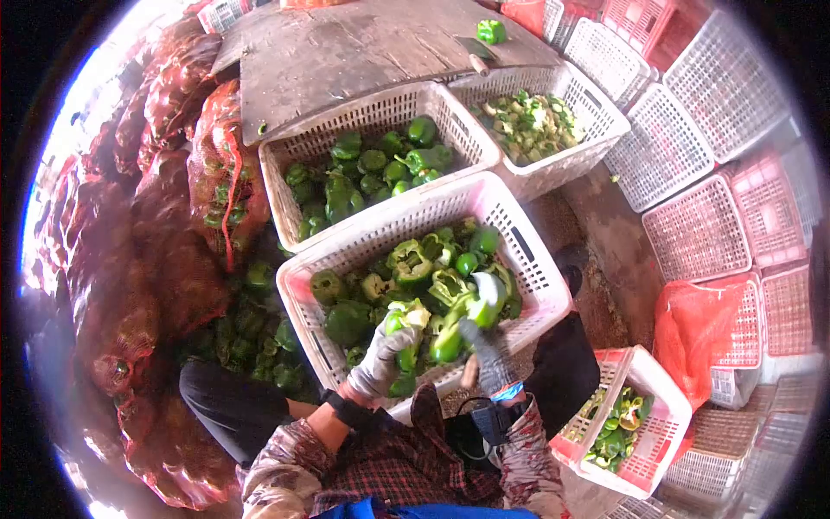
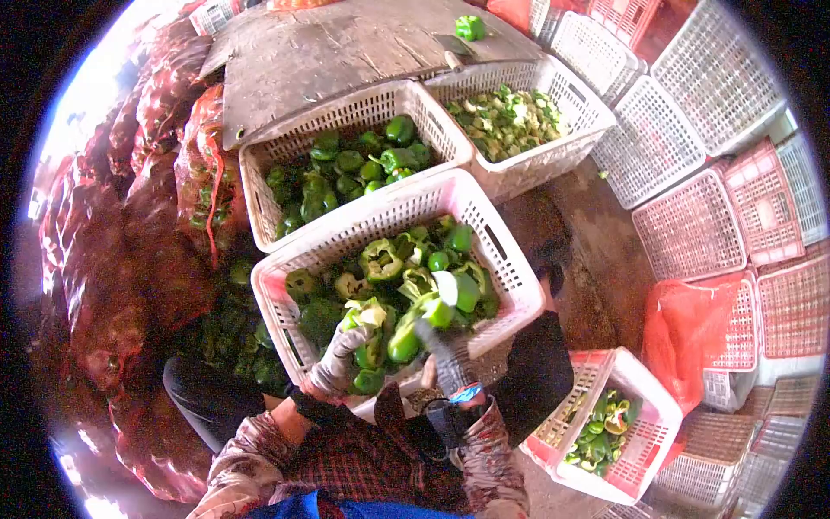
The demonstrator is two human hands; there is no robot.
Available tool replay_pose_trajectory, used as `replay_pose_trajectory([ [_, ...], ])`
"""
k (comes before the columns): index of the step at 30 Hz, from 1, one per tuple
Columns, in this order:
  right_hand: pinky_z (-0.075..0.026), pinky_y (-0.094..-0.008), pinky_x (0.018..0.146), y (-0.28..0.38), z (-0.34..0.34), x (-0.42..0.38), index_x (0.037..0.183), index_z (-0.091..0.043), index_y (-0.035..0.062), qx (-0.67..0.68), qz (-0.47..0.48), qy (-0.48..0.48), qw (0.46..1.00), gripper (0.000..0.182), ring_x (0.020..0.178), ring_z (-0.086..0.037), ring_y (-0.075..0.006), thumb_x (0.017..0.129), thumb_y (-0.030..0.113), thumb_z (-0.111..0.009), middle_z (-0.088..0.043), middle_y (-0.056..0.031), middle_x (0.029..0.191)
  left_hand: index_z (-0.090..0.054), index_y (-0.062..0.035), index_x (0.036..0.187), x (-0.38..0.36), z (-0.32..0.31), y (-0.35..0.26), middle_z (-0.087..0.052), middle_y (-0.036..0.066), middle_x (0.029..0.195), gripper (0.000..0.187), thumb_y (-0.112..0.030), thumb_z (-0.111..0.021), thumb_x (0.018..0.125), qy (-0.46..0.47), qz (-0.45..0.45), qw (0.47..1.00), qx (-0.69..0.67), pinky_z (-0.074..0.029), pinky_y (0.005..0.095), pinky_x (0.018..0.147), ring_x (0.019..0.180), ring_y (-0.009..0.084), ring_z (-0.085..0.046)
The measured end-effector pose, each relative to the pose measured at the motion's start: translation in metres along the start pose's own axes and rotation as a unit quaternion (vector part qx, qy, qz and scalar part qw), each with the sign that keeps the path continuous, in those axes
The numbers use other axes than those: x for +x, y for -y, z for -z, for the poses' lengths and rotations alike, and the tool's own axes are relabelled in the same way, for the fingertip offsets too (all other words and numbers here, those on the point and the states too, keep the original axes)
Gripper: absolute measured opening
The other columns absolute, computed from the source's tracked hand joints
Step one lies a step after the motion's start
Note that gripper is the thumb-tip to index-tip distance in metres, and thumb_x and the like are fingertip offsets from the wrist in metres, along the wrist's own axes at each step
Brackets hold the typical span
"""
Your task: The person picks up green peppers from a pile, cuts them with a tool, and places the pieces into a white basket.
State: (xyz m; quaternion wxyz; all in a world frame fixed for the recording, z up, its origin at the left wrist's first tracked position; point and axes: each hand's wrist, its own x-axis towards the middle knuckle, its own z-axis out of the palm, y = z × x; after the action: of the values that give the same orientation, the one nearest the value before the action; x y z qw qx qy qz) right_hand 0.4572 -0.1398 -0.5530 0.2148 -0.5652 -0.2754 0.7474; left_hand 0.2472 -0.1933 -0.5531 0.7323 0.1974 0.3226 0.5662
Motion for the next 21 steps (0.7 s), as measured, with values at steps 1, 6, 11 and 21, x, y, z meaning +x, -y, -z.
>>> replay_pose_trajectory([
  [1,-0.052,-0.0317,0.078,0.003,-0.007,0.002,0.121,-0.055,0.0022,-0.082,0.091,-0.072,0.99,0.052,0.092,-0.061,-0.0174,0.079,0.022,-0.077,-0.065,-0.0077,0.105,-0.046,-0.0094,0.129,0.006,0.009,0.001,-0.058,0.001,0.108,0.058,-0.013,-0.07,0.076,-0.026,-0.046,0.996,0.071,-0.047,0.0247,0.08,0.095,0.0099,-0.055],
  [6,-0.051,-0.0395,0.086,0.009,-0.038,-0.012,0.116,-0.058,0.0008,-0.195,0.36,-0.123,0.904,0.06,0.1,-0.063,-0.034,0.071,0.032,-0.082,-0.065,-0.0202,0.108,-0.039,-0.0057,0.135,0.002,-0.009,-0.018,-0.053,0.01,0.12,0.077,-0.006,-0.078,0.069,-0.076,-0.214,0.87,0.438,-0.047,0.0318,0.093,0.109,0.0243,-0.055],
  [11,-0.052,-0.042,0.075,0.0,-0.087,-0.035,0.116,-0.053,0.0011,-0.37,0.434,-0.106,0.814,0.056,0.09,-0.064,-0.0369,0.077,0.034,-0.075,-0.064,-0.0206,0.096,-0.042,-0.0037,0.132,-0.018,-0.023,-0.03,-0.047,0.017,0.129,0.079,-0.009,-0.079,0.063,-0.061,-0.255,0.745,0.613,-0.042,0.0344,0.1,0.118,0.0306,-0.051],
  [21,-0.051,-0.0345,0.075,-0.025,-0.089,-0.048,0.12,-0.045,0.0017,-0.096,0.357,-0.024,0.929,0.055,0.085,-0.059,-0.0215,0.073,0.019,-0.07,-0.059,-0.0079,0.096,-0.047,-0.0085,0.127,-0.033,-0.015,-0.005,-0.049,0.01,0.124,0.072,0.005,-0.071,0.061,0.052,-0.198,0.891,0.406,-0.038,0.0358,0.102,0.117,0.0262,-0.048],
])
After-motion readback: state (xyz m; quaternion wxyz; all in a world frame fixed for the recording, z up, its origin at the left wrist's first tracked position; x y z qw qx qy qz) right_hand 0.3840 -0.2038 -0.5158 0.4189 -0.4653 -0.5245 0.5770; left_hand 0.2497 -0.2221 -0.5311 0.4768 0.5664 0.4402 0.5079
